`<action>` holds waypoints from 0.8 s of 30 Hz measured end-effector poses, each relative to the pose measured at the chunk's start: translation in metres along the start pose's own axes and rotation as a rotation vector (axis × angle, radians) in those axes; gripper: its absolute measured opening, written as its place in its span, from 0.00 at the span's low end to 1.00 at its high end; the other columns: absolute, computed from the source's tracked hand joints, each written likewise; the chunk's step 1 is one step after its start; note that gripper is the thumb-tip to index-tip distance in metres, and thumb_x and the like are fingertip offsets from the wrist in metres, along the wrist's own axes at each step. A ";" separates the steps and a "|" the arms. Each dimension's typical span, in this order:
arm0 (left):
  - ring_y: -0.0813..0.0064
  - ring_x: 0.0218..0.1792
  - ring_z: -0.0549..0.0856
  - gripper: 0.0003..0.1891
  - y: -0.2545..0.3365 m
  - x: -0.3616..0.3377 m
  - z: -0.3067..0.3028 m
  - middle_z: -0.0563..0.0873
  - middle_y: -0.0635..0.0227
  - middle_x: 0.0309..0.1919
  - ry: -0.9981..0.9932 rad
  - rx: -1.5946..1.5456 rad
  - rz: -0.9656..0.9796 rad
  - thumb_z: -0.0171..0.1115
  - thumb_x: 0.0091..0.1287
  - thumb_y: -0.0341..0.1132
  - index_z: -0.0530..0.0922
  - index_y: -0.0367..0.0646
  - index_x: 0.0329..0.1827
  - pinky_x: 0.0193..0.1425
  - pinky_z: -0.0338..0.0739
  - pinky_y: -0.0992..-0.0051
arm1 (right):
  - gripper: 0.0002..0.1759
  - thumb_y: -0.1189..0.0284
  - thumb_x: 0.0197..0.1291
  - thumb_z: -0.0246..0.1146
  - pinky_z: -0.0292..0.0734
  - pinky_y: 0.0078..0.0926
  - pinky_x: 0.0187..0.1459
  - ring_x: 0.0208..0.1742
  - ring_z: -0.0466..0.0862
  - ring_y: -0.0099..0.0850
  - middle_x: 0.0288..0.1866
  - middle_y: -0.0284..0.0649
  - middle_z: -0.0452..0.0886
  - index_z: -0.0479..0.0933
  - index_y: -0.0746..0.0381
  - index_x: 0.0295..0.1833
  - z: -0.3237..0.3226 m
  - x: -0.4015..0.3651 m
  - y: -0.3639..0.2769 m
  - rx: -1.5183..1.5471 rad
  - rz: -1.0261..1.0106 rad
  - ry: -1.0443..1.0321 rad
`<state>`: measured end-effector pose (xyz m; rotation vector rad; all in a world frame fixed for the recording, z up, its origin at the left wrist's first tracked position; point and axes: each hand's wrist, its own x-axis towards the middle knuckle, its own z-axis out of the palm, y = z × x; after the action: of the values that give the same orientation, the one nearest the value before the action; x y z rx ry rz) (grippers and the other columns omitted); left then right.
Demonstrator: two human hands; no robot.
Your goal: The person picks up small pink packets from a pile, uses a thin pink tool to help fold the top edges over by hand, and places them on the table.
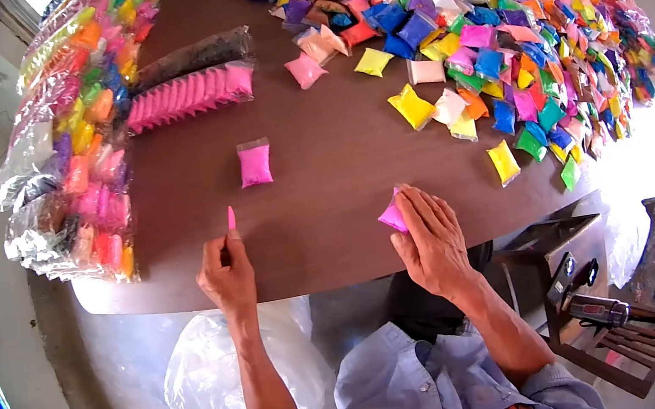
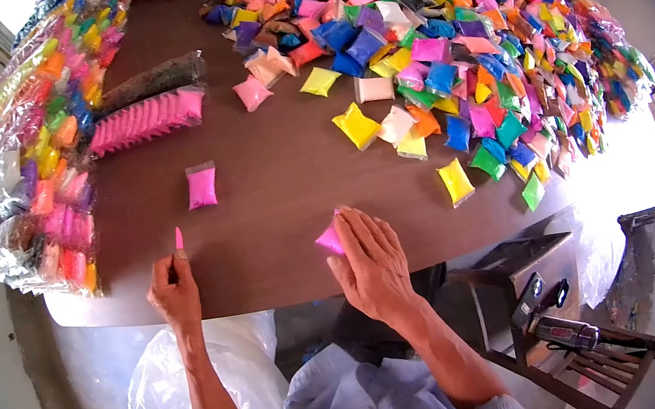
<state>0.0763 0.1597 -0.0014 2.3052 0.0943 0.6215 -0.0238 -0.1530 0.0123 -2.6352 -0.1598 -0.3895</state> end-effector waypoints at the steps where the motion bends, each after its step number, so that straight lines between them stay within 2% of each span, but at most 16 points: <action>1: 0.76 0.25 0.82 0.09 0.000 0.000 -0.001 0.85 0.64 0.24 -0.008 -0.010 -0.010 0.75 0.75 0.32 0.84 0.39 0.38 0.33 0.78 0.72 | 0.33 0.62 0.78 0.63 0.64 0.55 0.81 0.82 0.73 0.54 0.84 0.54 0.72 0.71 0.69 0.80 -0.002 -0.003 -0.003 -0.013 0.005 -0.009; 8: 0.78 0.24 0.77 0.10 0.000 0.001 -0.002 0.81 0.66 0.23 -0.036 -0.051 -0.032 0.74 0.77 0.32 0.83 0.38 0.38 0.32 0.75 0.72 | 0.36 0.61 0.76 0.66 0.64 0.53 0.82 0.83 0.73 0.53 0.85 0.55 0.71 0.70 0.69 0.82 0.001 -0.007 -0.008 -0.094 -0.032 -0.017; 11: 0.81 0.28 0.75 0.12 -0.001 0.001 -0.004 0.82 0.68 0.26 -0.036 -0.081 -0.046 0.72 0.80 0.36 0.83 0.38 0.39 0.33 0.73 0.72 | 0.37 0.62 0.75 0.66 0.64 0.54 0.82 0.83 0.73 0.53 0.85 0.55 0.71 0.70 0.70 0.82 -0.001 -0.007 -0.009 -0.115 -0.037 -0.013; 14: 0.81 0.28 0.75 0.12 -0.003 0.000 -0.004 0.81 0.69 0.26 -0.044 -0.088 -0.036 0.71 0.80 0.36 0.83 0.38 0.39 0.33 0.73 0.72 | 0.39 0.60 0.74 0.68 0.63 0.55 0.82 0.83 0.72 0.54 0.86 0.57 0.70 0.69 0.70 0.82 -0.005 -0.008 -0.004 -0.059 -0.068 -0.028; 16: 0.81 0.28 0.74 0.12 -0.006 -0.002 -0.003 0.80 0.69 0.26 -0.025 -0.106 -0.022 0.71 0.81 0.36 0.83 0.37 0.40 0.33 0.72 0.73 | 0.42 0.57 0.73 0.69 0.62 0.57 0.82 0.84 0.71 0.58 0.86 0.59 0.69 0.67 0.71 0.83 -0.007 -0.008 -0.005 0.101 0.001 0.019; 20: 0.81 0.28 0.74 0.12 -0.003 0.000 -0.008 0.80 0.68 0.26 -0.065 -0.102 -0.061 0.71 0.81 0.36 0.82 0.37 0.39 0.32 0.71 0.72 | 0.44 0.56 0.73 0.70 0.62 0.58 0.82 0.84 0.70 0.60 0.85 0.60 0.69 0.66 0.71 0.83 -0.013 -0.014 -0.011 0.007 -0.017 0.015; 22: 0.81 0.27 0.74 0.13 0.000 0.001 -0.007 0.79 0.68 0.25 -0.048 -0.115 -0.040 0.71 0.81 0.36 0.82 0.37 0.39 0.32 0.70 0.72 | 0.43 0.57 0.73 0.70 0.63 0.58 0.82 0.83 0.71 0.60 0.84 0.60 0.70 0.67 0.72 0.83 -0.012 -0.016 -0.017 -0.057 -0.077 -0.078; 24: 0.80 0.27 0.74 0.13 0.002 0.002 -0.008 0.79 0.68 0.25 -0.050 -0.121 -0.054 0.71 0.80 0.36 0.82 0.37 0.39 0.32 0.70 0.72 | 0.43 0.57 0.74 0.70 0.63 0.57 0.82 0.83 0.71 0.60 0.84 0.60 0.70 0.67 0.71 0.83 -0.009 -0.013 -0.009 -0.045 -0.070 -0.075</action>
<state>0.0741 0.1636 0.0052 2.1926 0.0928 0.5270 -0.0397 -0.1494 0.0201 -2.6951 -0.2715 -0.3217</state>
